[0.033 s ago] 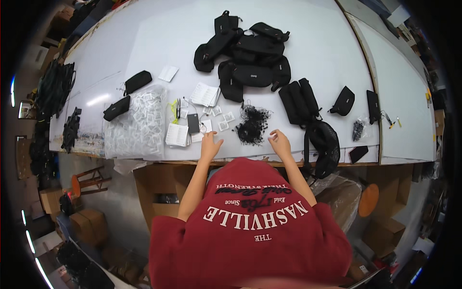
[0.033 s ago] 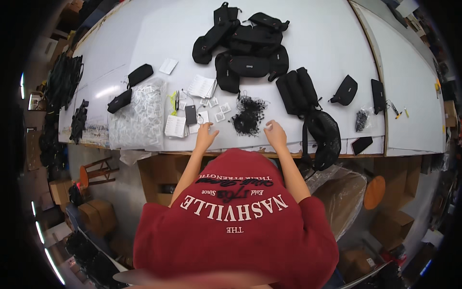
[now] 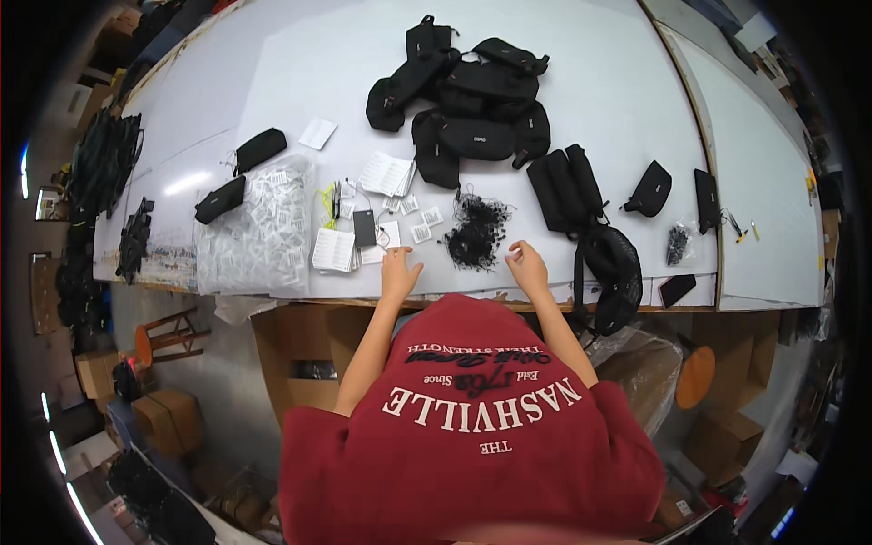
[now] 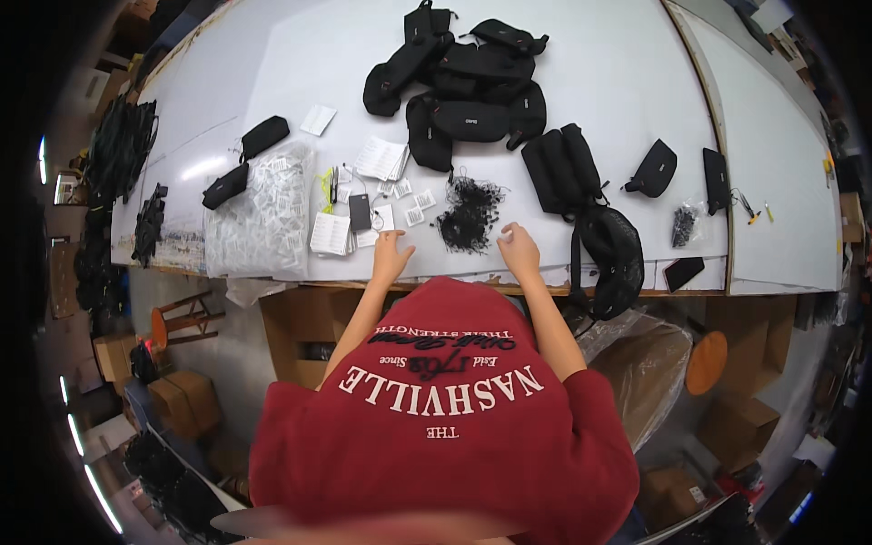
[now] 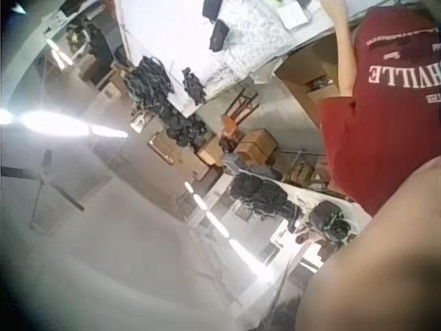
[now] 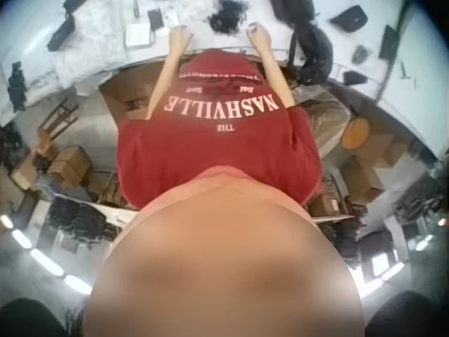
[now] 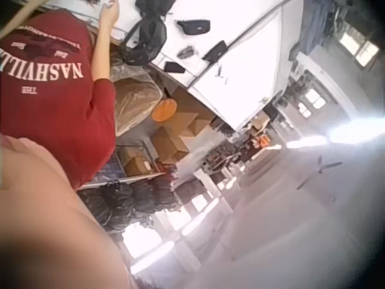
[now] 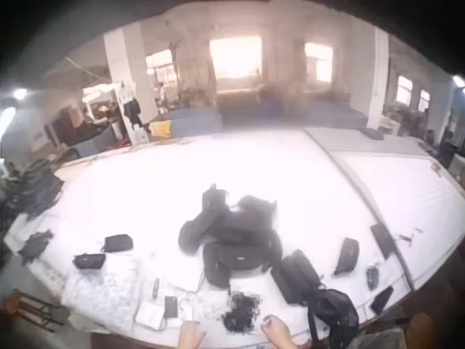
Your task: Assembling small black components and adhesive labels into black padded cases or pouches on a production table.
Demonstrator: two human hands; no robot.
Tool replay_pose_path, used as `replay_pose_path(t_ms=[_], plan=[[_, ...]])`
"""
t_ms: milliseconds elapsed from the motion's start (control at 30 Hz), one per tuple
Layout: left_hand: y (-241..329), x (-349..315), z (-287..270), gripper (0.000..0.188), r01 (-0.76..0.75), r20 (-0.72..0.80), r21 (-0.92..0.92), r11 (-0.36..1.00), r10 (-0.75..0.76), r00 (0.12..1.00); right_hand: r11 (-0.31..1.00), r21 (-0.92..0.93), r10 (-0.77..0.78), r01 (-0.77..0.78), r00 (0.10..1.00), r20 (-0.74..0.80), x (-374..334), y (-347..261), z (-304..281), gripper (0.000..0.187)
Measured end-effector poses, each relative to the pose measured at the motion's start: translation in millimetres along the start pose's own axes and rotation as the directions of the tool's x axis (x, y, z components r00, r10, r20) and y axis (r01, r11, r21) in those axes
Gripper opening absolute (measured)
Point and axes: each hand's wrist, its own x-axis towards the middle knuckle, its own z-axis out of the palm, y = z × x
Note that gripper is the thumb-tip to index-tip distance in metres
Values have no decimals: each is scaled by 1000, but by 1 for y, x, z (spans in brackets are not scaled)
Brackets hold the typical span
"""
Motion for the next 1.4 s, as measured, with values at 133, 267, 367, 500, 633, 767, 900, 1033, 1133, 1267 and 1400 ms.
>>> replay_pose_path(t_ms=[133,267,367,500,633,767,900,1033,1133,1267,1400], plan=[[10,-18,7,47,-6,-71,110,994,14,997,985,-14,-171,171,981,-88,-8,4,16,28],[14,-20,7,48,-5,-96,157,988,20,995,977,75,-201,197,979,44,-17,3,24,27],[20,-18,8,46,-25,-85,197,980,43,996,946,81,-312,314,950,-34,-16,12,25,22],[27,-17,10,46,108,-95,193,975,-91,991,931,86,-353,353,935,-20,-10,17,26,13],[9,-18,16,46,11,-188,151,989,18,982,929,216,-288,299,954,-82,-11,8,11,13],[-2,-13,3,39,65,-342,34,997,-49,938,886,373,-235,277,960,-155,-11,-4,6,17],[-18,4,-52,58,234,-640,186,954,-62,765,763,627,-126,155,988,-91,-14,-25,7,11],[-59,4,-80,68,234,-577,199,952,-79,813,703,702,-129,111,991,-27,-30,-74,-15,8],[-88,14,-81,67,225,-475,197,954,-107,873,672,736,-128,80,992,9,-25,-91,-15,8],[-103,14,-80,59,194,-423,245,950,-75,903,638,767,-126,71,992,13,-17,-102,-14,12],[-109,13,-79,62,139,-446,307,941,13,895,584,807,-149,94,989,-8,-19,-124,-26,14]])
